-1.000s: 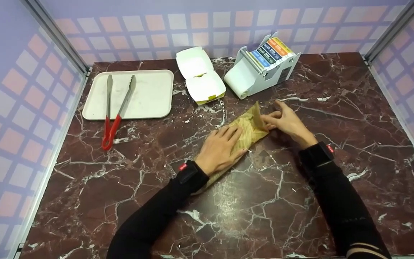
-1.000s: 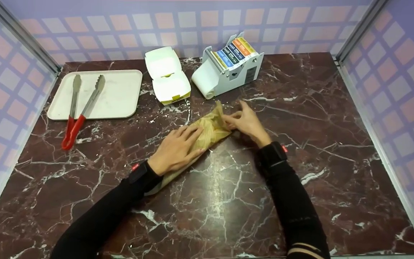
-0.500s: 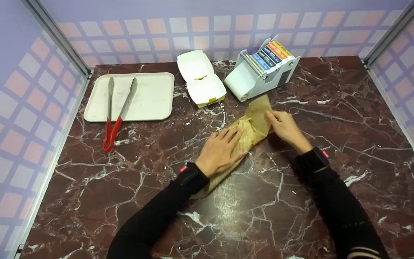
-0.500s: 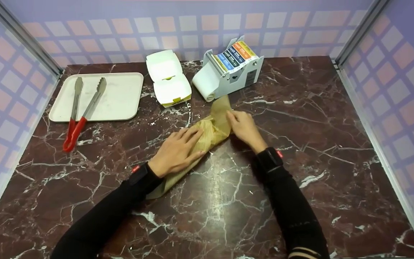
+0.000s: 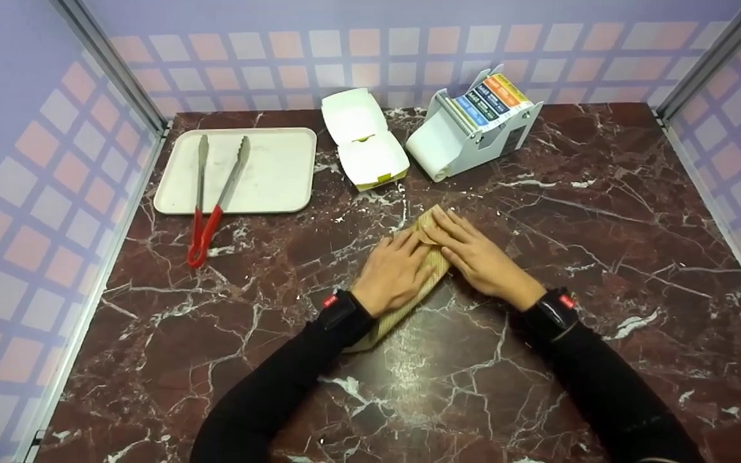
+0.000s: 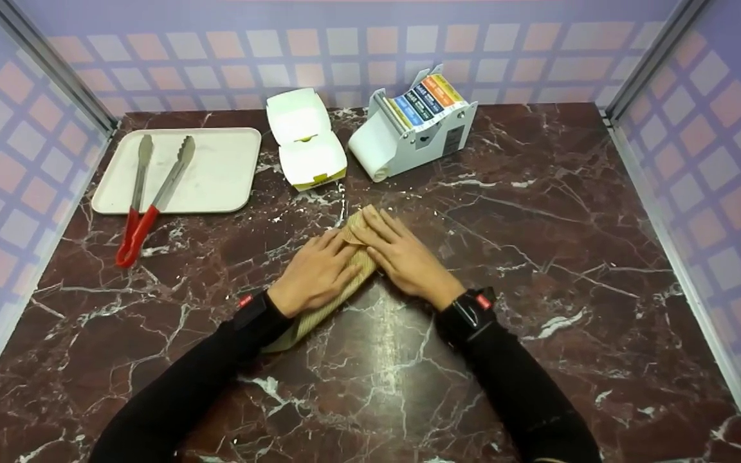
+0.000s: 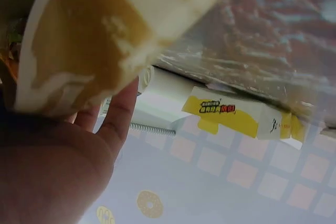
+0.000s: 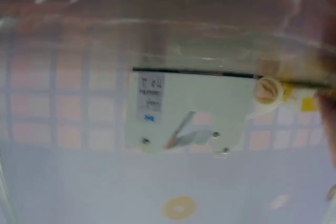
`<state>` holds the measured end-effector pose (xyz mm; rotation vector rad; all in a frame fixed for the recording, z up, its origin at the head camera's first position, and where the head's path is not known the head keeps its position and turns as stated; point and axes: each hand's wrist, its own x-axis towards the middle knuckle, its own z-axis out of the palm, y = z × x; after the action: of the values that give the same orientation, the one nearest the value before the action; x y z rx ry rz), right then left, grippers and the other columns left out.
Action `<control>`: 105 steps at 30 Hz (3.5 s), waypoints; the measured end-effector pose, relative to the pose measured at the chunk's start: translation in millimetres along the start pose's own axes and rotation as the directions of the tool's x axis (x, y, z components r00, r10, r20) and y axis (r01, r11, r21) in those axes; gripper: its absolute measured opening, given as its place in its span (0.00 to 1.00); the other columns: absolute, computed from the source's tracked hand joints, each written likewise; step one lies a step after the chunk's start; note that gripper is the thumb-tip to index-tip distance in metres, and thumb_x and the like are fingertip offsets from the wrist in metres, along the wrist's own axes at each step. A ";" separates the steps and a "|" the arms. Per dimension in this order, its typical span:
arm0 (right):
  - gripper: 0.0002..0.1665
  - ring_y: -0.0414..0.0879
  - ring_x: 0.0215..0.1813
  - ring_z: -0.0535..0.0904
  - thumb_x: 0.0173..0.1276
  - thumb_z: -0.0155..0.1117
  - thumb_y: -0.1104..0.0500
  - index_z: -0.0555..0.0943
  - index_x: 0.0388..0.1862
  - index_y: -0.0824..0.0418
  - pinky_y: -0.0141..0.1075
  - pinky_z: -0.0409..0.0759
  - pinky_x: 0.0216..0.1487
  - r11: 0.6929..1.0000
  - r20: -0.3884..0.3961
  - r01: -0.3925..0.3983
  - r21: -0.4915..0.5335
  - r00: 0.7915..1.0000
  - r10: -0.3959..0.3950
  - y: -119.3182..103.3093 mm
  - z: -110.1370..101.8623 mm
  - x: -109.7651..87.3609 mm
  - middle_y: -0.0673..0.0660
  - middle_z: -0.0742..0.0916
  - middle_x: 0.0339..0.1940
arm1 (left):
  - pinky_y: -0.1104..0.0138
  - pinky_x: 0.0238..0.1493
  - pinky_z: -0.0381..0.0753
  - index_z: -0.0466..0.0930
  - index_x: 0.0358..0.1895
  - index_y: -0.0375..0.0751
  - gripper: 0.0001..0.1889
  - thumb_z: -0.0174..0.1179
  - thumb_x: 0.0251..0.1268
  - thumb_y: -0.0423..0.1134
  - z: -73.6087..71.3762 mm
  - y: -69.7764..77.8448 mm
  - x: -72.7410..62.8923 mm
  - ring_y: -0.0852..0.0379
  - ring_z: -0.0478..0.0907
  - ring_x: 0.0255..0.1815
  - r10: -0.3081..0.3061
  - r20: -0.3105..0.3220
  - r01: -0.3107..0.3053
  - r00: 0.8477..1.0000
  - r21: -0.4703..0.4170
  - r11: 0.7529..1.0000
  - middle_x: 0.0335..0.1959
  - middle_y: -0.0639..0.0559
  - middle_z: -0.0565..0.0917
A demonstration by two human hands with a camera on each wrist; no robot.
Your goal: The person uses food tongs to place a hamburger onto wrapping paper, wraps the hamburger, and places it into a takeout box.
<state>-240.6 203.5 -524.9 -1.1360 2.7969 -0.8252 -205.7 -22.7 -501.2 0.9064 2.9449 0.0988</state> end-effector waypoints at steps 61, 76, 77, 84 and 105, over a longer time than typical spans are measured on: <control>0.30 0.60 0.85 0.55 0.85 0.37 0.49 0.63 0.82 0.52 0.55 0.53 0.85 0.962 -0.096 -0.194 -0.194 0.979 0.179 -29.0 23.7 28.7 0.63 0.61 0.85 | 0.49 0.81 0.62 0.65 0.79 0.49 0.43 0.65 0.59 0.20 -18.2 -76.7 -14.2 0.46 0.62 0.81 0.399 -0.055 -0.382 0.915 -0.431 0.818 0.82 0.49 0.63; 0.32 0.60 0.85 0.56 0.85 0.39 0.51 0.62 0.81 0.61 0.58 0.55 0.84 0.968 -0.108 -0.057 -0.243 0.994 0.032 -25.2 23.4 25.3 0.65 0.63 0.84 | 0.53 0.82 0.61 0.66 0.79 0.50 0.49 0.63 0.50 0.13 -10.3 -81.2 -14.3 0.46 0.65 0.80 0.432 -0.055 -0.414 0.900 -0.412 0.811 0.82 0.53 0.63; 0.32 0.61 0.84 0.57 0.85 0.40 0.51 0.63 0.81 0.62 0.58 0.56 0.83 0.965 -0.118 -0.051 -0.256 0.993 0.021 -25.9 23.5 23.8 0.66 0.64 0.83 | 0.53 0.82 0.60 0.65 0.79 0.50 0.50 0.61 0.50 0.12 -10.1 -81.1 -14.1 0.46 0.64 0.80 0.433 -0.054 -0.414 0.900 -0.415 0.810 0.82 0.53 0.63; 0.36 0.63 0.83 0.59 0.76 0.47 0.55 0.62 0.81 0.65 0.58 0.59 0.82 0.936 -0.161 -0.004 -0.353 0.985 -0.056 -42.9 26.1 -1.4 0.68 0.65 0.82 | 0.55 0.84 0.55 0.66 0.78 0.47 0.44 0.59 0.57 0.16 -9.3 -81.3 -12.9 0.49 0.60 0.82 0.427 -0.057 -0.405 0.903 -0.446 0.798 0.82 0.51 0.62; 0.40 0.68 0.82 0.59 0.70 0.55 0.63 0.61 0.81 0.65 0.59 0.60 0.81 0.916 -0.083 0.110 -0.385 0.985 -0.154 -49.7 27.1 -24.4 0.72 0.65 0.80 | 0.51 0.82 0.59 0.64 0.79 0.44 0.44 0.65 0.56 0.20 -12.1 -83.8 -12.2 0.47 0.62 0.81 0.460 0.012 -0.412 0.888 -0.426 0.806 0.82 0.48 0.63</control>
<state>-185.1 177.1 -528.9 -1.3797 3.0927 -0.3638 -243.4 -99.3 -495.2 1.4295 2.4010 0.6406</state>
